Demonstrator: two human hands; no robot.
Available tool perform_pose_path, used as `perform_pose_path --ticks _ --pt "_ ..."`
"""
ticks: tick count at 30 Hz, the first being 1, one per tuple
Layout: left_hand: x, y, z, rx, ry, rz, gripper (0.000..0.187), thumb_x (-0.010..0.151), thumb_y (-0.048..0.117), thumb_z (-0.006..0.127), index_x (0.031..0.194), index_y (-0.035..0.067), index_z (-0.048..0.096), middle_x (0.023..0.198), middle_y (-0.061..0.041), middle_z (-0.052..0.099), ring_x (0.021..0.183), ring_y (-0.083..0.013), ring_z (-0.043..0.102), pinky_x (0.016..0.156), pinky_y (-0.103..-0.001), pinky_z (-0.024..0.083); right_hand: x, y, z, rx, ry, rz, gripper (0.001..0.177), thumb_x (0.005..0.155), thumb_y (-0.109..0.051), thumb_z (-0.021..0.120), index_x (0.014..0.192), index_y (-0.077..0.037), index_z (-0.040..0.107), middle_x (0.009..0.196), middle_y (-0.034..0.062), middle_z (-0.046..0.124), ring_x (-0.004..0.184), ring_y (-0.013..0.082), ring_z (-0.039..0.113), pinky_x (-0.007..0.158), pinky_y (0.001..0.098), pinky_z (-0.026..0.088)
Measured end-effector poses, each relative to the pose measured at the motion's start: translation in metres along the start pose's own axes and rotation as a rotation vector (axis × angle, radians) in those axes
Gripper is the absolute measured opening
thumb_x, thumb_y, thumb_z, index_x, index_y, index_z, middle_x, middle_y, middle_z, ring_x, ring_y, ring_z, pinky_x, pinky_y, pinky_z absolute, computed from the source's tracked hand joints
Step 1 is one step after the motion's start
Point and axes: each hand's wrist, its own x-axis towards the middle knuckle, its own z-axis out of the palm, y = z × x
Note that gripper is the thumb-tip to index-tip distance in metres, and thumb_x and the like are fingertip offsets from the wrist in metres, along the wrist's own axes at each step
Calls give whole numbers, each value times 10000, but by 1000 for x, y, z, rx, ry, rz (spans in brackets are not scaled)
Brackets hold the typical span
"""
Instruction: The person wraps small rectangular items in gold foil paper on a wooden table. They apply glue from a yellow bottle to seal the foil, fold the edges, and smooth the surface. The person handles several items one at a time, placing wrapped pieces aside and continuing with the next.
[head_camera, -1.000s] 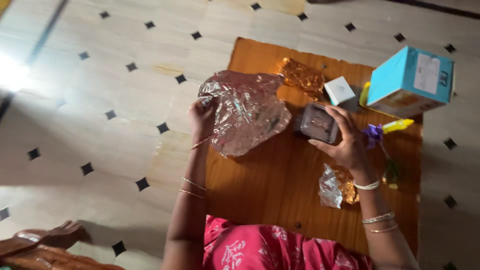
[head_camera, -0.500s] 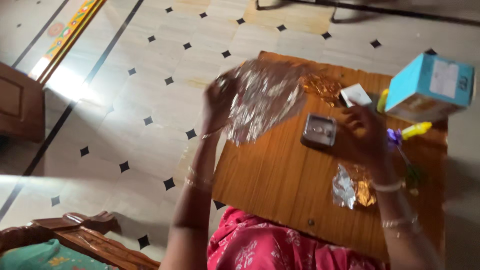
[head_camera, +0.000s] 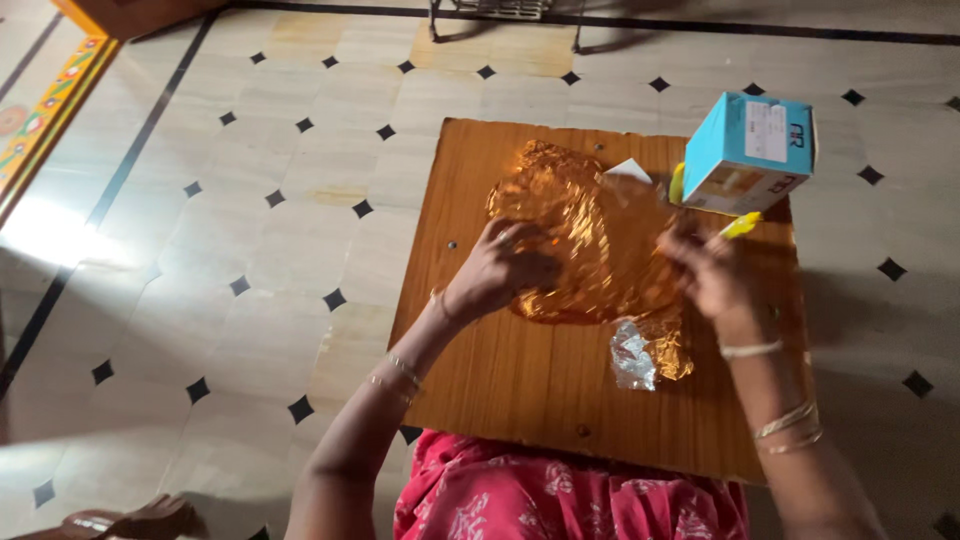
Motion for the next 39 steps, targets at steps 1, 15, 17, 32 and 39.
perform_pose_path --ticks 1,15,17,32,39 --pt "-11 -2 8 24 -29 -25 133 856 276 768 976 244 814 1162 86 776 1265 -234 584 1094 -491 415 -1 17 -6 -1 -36 -25 196 819 -175 819 964 -133 693 839 -3 694 621 78 602 536 222 469" --pt "-32 -9 -1 -15 202 -532 287 951 -16 649 1167 134 764 1319 -25 705 1348 -263 574 1154 -413 463 5 67 1 -318 31 -165 158 940 -111 753 1049 -7 703 906 27 707 778 57 620 657 218 504" --pt "-15 8 12 -97 138 -518 307 965 103 673 1270 101 706 1346 -54 682 1359 -266 559 1184 -427 438 4 64 4 -336 4 -256 133 945 -104 744 1036 -13 709 937 35 733 832 67 666 751 214 544" --pt "1 12 110 71 -144 -439 759 941 578 625 1493 76 488 1637 -146 376 1559 -345 281 1271 -579 175 -5 -3 60 -881 -140 -910 625 1057 -530 510 1389 -8 604 1474 170 586 1403 310 547 1215 435 427" --pt "-6 -3 107 -72 -108 -379 731 922 446 676 1502 38 497 1604 -172 405 1547 -359 286 1265 -563 194 29 16 91 -1021 -385 -929 763 1031 -538 498 1542 22 412 1605 234 393 1510 380 361 1244 477 315"
